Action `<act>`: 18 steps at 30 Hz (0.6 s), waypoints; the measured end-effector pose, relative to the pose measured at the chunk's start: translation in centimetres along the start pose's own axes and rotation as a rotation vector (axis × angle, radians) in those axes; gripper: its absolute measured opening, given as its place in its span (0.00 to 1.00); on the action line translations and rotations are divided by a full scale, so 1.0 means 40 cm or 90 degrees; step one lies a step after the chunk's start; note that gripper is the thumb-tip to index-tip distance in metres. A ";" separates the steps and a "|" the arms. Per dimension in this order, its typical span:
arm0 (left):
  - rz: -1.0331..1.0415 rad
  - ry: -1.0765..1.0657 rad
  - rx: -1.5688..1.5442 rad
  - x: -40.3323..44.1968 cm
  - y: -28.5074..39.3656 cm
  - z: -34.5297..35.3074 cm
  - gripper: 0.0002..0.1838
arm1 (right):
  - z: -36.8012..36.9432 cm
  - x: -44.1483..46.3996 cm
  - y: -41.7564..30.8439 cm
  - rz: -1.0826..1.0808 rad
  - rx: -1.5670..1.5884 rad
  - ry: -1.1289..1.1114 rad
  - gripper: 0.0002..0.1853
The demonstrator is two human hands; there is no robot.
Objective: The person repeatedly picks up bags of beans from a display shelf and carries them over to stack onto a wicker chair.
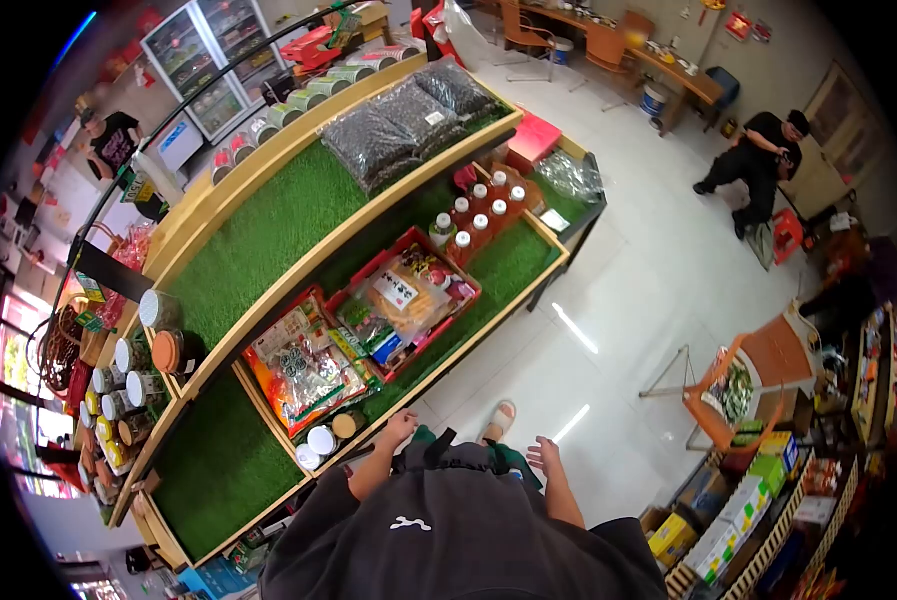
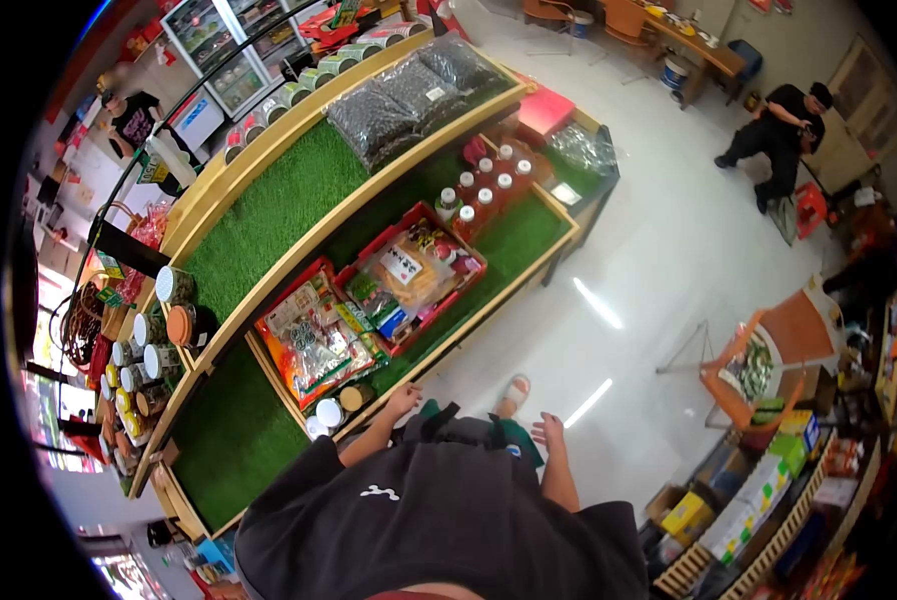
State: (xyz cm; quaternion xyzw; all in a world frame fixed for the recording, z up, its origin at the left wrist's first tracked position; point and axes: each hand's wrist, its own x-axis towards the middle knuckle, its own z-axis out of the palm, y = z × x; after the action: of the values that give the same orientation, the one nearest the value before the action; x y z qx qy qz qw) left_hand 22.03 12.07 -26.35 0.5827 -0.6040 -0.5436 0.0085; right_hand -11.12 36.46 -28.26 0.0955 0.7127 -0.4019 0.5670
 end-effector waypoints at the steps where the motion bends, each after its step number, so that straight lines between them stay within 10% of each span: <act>1: -0.005 0.010 -0.003 0.033 0.031 0.013 0.18 | -0.025 0.042 -0.034 0.000 -0.007 -0.009 0.28; 18: 0.430 0.302 -0.057 0.149 0.826 0.006 0.12 | 0.065 0.099 -0.686 -0.179 0.082 -0.091 0.24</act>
State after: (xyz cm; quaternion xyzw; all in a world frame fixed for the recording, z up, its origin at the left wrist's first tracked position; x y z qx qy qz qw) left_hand -2.97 -0.97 -8.14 0.4599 -0.7183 -0.3866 0.3510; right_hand -26.80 15.34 -19.12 0.0024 0.6497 -0.5281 0.5468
